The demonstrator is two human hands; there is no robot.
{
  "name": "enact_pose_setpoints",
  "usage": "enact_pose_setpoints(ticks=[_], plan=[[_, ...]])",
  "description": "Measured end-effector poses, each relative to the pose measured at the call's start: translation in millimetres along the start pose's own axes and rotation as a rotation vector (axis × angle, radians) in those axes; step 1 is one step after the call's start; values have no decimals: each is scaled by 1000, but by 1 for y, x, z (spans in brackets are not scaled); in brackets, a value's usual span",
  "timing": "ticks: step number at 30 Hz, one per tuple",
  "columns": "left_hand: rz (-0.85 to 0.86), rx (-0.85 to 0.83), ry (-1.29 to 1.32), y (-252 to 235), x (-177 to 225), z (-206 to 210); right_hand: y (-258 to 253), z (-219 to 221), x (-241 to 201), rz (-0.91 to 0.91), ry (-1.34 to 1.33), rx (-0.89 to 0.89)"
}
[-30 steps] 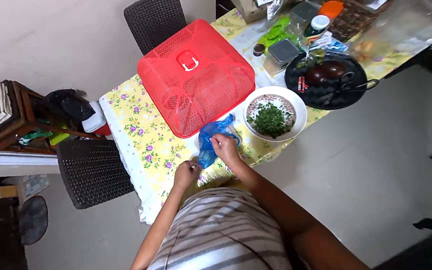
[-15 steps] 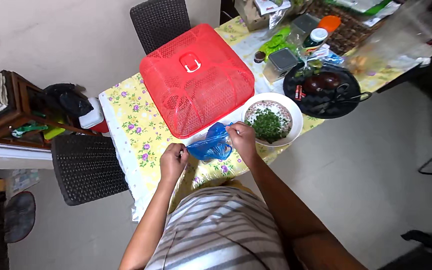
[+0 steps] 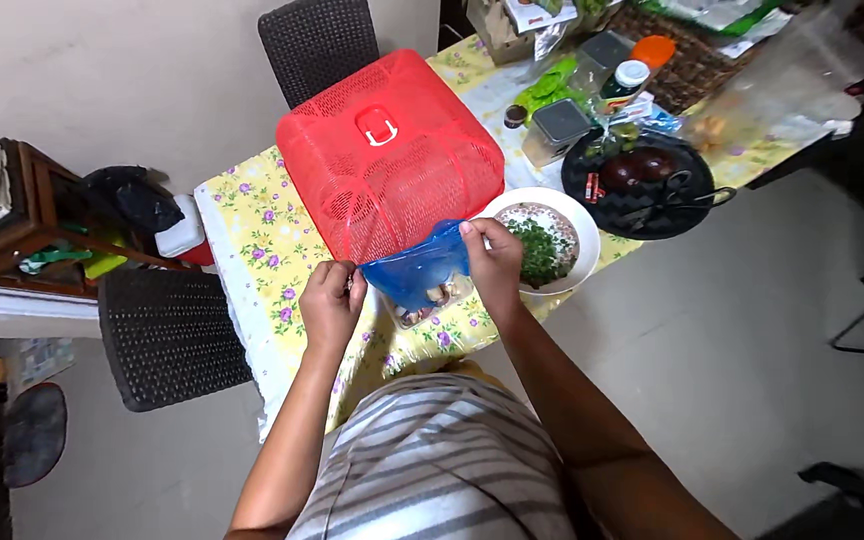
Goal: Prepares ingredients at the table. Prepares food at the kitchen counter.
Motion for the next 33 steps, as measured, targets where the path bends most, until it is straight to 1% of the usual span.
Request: enact_pose_setpoints(ticks=[3, 5, 10, 12, 16, 20, 22, 24, 26, 28, 31, 33], plan=[[41, 18, 0, -4, 5, -12, -3, 7, -21, -53, -25, 7], [47, 26, -4, -5, 4, -15, -3, 10, -26, -75, -21, 5], [68, 120, 12, -15, 4, -37, -5, 8, -40, -150, -110, 4], [80, 109, -1, -22, 7, -43, -6, 7, -44, -180, -105, 13], [67, 25, -22, -31, 11, -43, -5, 8, -51, -190, -65, 24], [73, 57, 2, -34, 11, -60, -5, 5, -68, -215, -51, 0], [14, 51, 45, -34, 1, -62, -8, 7, -69, -201, -29, -53], [-157, -22, 133, -31, -23, -52, -11, 12, -60, -152, -7, -108], [-459, -123, 284, -23, -60, -30, -11, 15, -46, -55, 15, -156], [-784, -166, 417, -3, -102, -5, -6, 15, -33, 44, 51, -199], [-1163, -194, 450, 42, -152, 22, 1, 6, -6, 223, 157, -285], [-1364, -227, 441, 71, -172, 30, 6, -5, 20, 378, 290, -356]])
Point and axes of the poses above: each hand's wrist, its own y-axis away from the middle knuckle, its own z-axis out of the palm, x = y × z, the point moved 5 cm from there along -y, towards the middle knuckle, and after that the axes turned 10 degrees about -y, right-handed, at the moved point
